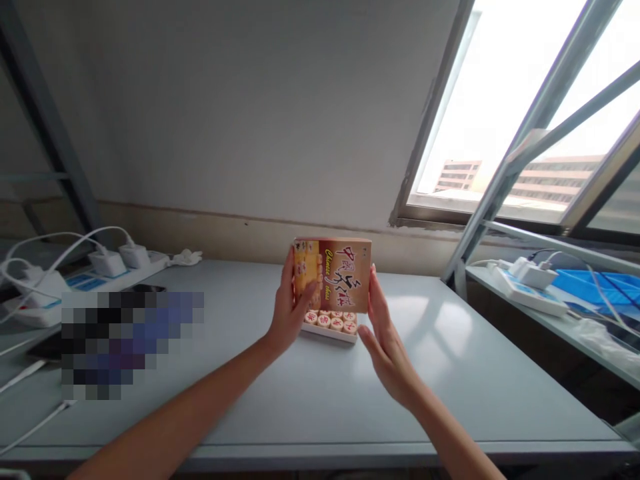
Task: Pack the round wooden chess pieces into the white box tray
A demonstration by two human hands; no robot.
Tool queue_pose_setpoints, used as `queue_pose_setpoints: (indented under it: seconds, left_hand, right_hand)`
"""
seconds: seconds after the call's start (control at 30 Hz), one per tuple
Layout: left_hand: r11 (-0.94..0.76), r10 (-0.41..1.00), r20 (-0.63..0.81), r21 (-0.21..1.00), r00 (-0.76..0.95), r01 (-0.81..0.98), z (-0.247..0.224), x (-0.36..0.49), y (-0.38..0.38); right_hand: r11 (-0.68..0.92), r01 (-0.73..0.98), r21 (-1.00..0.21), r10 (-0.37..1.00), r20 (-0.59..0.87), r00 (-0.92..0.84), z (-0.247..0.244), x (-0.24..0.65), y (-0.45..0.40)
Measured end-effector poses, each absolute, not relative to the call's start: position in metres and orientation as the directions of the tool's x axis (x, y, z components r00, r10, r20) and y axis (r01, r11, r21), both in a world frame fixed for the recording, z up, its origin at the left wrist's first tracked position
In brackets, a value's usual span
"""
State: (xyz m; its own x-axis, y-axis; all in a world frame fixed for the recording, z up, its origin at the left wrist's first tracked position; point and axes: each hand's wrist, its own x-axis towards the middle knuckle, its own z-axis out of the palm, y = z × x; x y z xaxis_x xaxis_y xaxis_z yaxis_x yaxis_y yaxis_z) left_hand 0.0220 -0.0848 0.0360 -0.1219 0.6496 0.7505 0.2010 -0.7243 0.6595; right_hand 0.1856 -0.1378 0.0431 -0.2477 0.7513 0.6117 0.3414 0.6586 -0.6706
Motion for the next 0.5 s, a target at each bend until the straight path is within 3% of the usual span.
queue_pose_setpoints:
  seconds: [0.07,0.17,0.3,0.4,0.5]
  left_hand:
    - [-0.772,0.534,0.834,0.549,-0.141,0.321,0.049,0.014,-0.083]
    - [-0.727,0.446,0.892,0.319,0.066,0.608,0.061,-0.005,-0.069]
    - [-0.522,0.625,0.72,0.101,0.3,0.847,0.053,-0.031,-0.043]
    - [-0.345,0.79,0.562,0.073,0.248,0.936,0.031,-0.043,-0.027]
    - [-0.296,0.854,0.467,0.075,0.229,0.952,0.01,-0.049,-0.017]
  right_hand:
    - [0.688,0.343,-0.639,0.725,0.63,-0.279,0.057,0.188,-0.123]
    - [0.684,0.401,-0.609,0.726,0.622,-0.295,0.061,0.2,-0.085]
    - [0.549,0.476,-0.687,0.826,0.532,-0.184,0.039,0.222,-0.037]
    - [0.434,0.47,-0.768,0.899,0.4,-0.177,0.019,0.231,-0.022]
    - [0.326,0.359,-0.874,0.945,0.288,-0.156,0.005,0.233,-0.02]
